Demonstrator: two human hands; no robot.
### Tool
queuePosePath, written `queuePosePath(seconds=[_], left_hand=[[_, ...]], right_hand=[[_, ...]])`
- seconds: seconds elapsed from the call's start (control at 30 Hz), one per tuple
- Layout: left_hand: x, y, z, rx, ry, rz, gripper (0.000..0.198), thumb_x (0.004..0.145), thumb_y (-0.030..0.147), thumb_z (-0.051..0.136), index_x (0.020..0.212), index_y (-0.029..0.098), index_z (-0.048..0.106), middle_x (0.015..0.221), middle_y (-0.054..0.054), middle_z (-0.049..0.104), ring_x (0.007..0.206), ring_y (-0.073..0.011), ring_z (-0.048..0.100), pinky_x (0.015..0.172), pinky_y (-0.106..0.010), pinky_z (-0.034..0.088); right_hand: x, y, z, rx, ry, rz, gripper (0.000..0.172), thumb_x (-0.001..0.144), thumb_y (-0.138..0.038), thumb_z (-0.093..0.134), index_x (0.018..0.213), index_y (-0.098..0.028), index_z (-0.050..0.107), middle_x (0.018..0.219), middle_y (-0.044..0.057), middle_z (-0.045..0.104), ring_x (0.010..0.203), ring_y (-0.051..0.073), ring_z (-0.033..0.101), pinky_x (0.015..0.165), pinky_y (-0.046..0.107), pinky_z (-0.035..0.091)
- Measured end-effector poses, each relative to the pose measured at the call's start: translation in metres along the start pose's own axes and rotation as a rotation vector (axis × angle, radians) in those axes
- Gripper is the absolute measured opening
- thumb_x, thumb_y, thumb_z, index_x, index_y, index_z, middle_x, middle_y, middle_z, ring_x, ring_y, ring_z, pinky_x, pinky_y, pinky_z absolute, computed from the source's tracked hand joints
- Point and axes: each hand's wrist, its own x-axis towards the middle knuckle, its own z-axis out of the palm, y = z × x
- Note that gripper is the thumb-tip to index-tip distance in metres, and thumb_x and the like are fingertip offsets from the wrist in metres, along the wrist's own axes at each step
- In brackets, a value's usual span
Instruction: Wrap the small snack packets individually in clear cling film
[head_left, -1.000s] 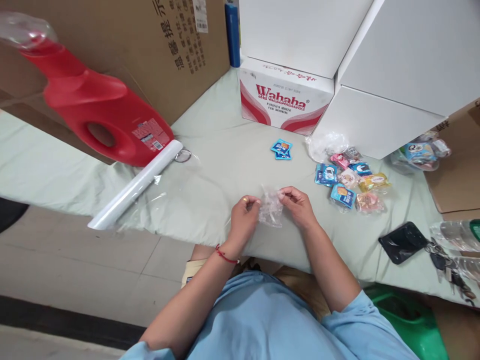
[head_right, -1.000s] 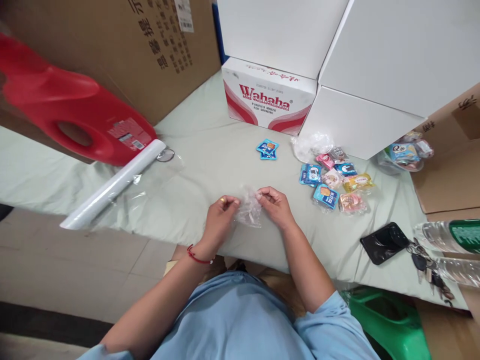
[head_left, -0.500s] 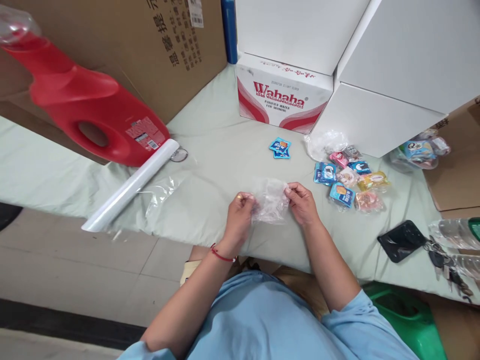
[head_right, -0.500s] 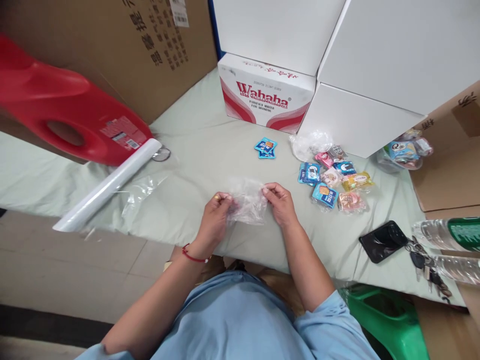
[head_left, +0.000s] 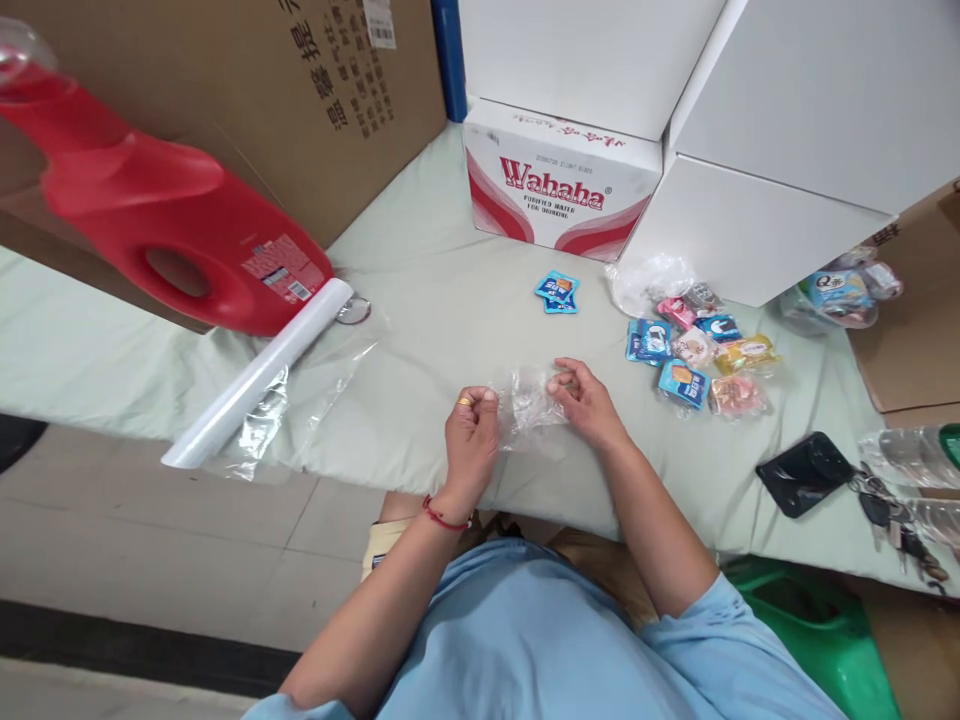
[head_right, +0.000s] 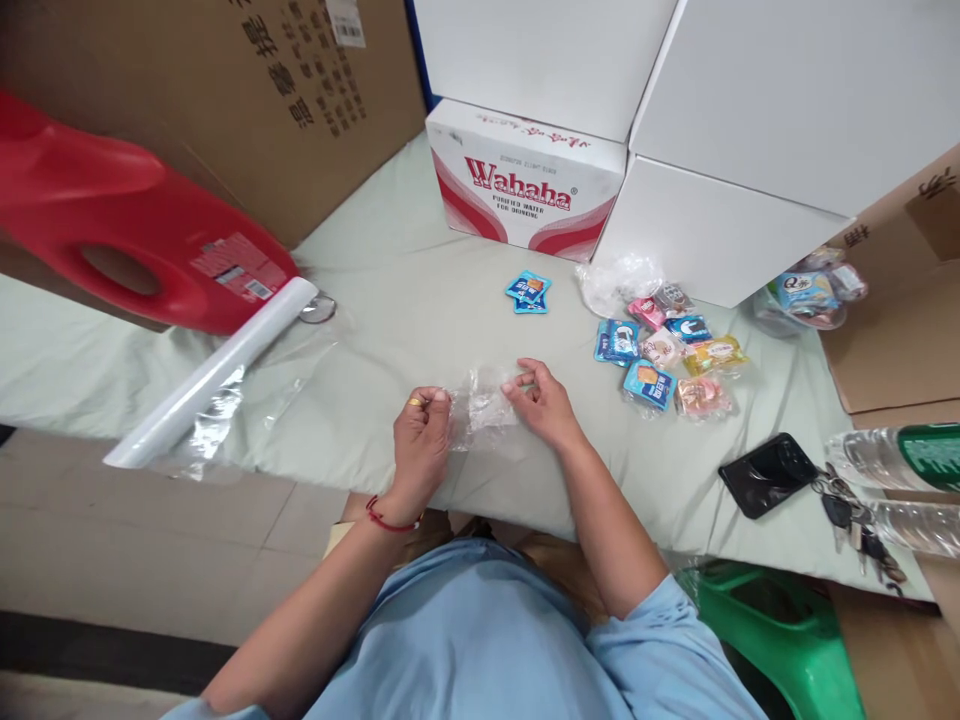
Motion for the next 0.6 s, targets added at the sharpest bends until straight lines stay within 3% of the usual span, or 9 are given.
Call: queuePosePath(seconds=[0.1,0.2,0.33,0.6], left_hand=[[0.001,0.002,-0.002,0.052,-0.018,0.021,0.039,0.097,0.064,0.059,0.091,0.025,0.058,0.068,0.004,0.049,0.056,-0.0131,0.042,0.052,-0.027,0.034],[0.014,0.007,-0.008,0.012,0.023,-0.006,0.04,0.094,0.065,0.061,0.09,0.025,0.059,0.068,0.004,0.05,0.054,-0.0125,0.041,0.05,-0.026,0.032],[0.043,0.018,-0.022,-0.101,0.1,-0.015,0.036,0.088,0.056,0.072,0.085,0.023,0.059,0.075,0.004,0.054,0.054,-0.0087,0.038,0.047,-0.022,0.03],[0.113,0.023,-0.049,0.048,0.15,0.049,0.022,0.091,0.039,0.068,0.083,0.02,0.062,0.076,0.002,0.057,0.056,-0.0086,0.039,0.049,-0.022,0.032]], right_hand=[[-0.001,-0.002,-0.001,0.018,-0.043,-0.02,0.036,0.076,-0.048,0.087,0.102,-0.025,0.076,0.081,-0.002,0.066,0.059,0.01,0.05,0.053,0.023,0.039],[0.0,-0.008,-0.005,0.053,0.031,-0.047,0.027,0.076,-0.046,0.085,0.088,-0.023,0.077,0.067,-0.003,0.058,0.057,0.01,0.044,0.052,0.024,0.035],[0.004,-0.019,-0.016,0.207,0.196,-0.064,0.026,0.07,-0.04,0.086,0.087,-0.024,0.074,0.067,-0.005,0.056,0.053,0.009,0.038,0.048,0.023,0.031],[0.011,-0.022,-0.039,0.376,0.275,-0.059,0.027,0.066,-0.034,0.085,0.085,-0.024,0.068,0.069,-0.006,0.058,0.048,0.006,0.03,0.042,0.021,0.021]])
